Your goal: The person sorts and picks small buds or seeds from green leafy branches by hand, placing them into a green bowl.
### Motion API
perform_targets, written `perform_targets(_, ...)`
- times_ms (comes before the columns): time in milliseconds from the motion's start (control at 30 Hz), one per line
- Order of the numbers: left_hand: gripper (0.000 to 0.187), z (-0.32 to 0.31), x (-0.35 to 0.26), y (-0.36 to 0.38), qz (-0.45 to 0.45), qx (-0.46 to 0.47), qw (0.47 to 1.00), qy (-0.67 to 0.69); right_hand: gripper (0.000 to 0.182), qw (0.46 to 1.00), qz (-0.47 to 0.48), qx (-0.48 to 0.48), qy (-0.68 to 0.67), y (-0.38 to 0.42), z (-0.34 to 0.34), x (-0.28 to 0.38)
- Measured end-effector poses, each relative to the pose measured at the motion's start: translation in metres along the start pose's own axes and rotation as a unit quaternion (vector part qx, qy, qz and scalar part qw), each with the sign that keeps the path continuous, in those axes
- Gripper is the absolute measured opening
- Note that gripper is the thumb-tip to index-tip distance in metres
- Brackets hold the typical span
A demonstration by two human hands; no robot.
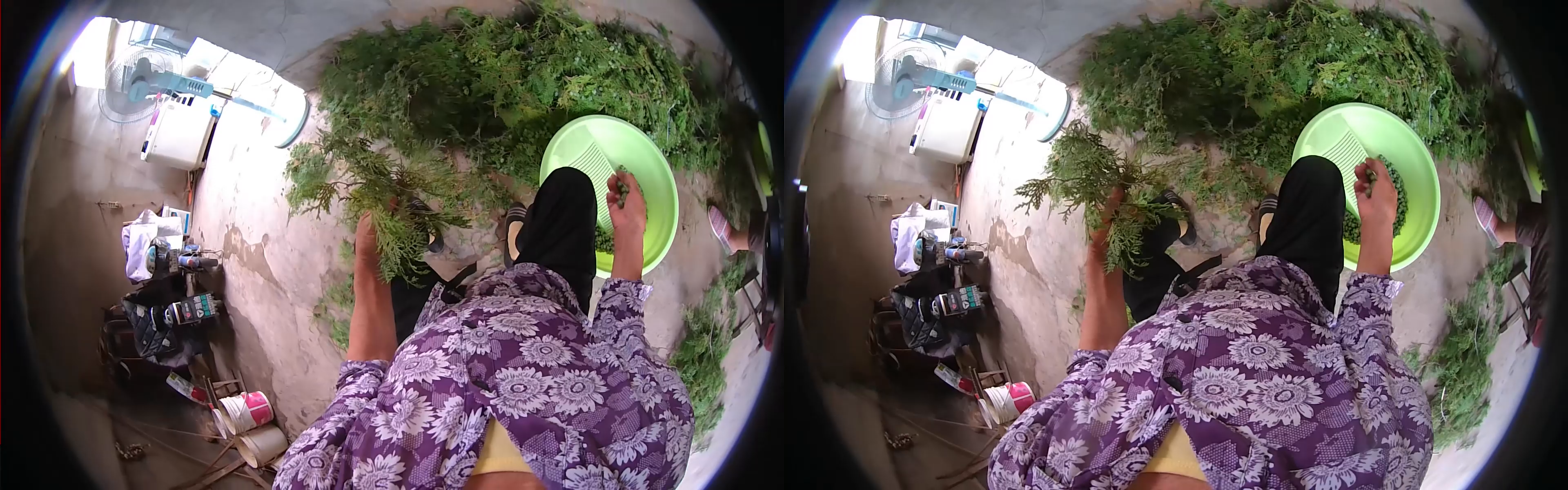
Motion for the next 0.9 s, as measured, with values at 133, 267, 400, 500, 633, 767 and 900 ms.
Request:
perform_targets(133,0.014,0.015,0.014,-0.001,0.021,-0.082,0.994,0.070,0.038,0.987,0.003,-0.161,-0.019,-0.016,0.085,-0.014)
perform_targets(267,0.020,-0.002,0.007,0.002,0.038,-0.036,0.999,-0.010,0.054,0.981,-0.040,-0.190,0.028,-0.008,0.111,-0.013)
perform_targets(400,0.028,-0.010,0.006,0.000,0.034,0.030,0.999,-0.002,0.059,0.967,-0.045,-0.249,0.032,0.027,0.088,0.001)
perform_targets(500,0.030,-0.012,0.005,0.004,0.035,0.002,0.999,-0.001,0.066,0.976,-0.034,-0.208,0.059,0.012,0.106,0.002)
perform_targets(633,0.027,-0.006,0.010,0.001,0.037,-0.035,0.997,0.052,0.064,0.988,-0.043,-0.150,-0.008,-0.022,0.144,-0.018)
perform_targets(767,0.023,-0.021,0.003,-0.007,0.023,0.044,0.998,0.042,0.048,0.988,-0.051,-0.140,-0.035,-0.024,0.150,-0.031)
perform_targets(900,0.019,-0.024,-0.018,-0.008,-0.029,0.121,0.990,0.071,0.036,0.992,-0.060,-0.106,-0.038,-0.027,0.155,-0.041)
Point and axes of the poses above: each hand's wrist, its own y-axis away from the middle knuckle, its own z-axis out of the back of the hand, x = y × z, the point moved 9 cm from there along -y, towards the middle knuckle, and after that the axes turned 7 degrees about x, right-handed, at the moved point
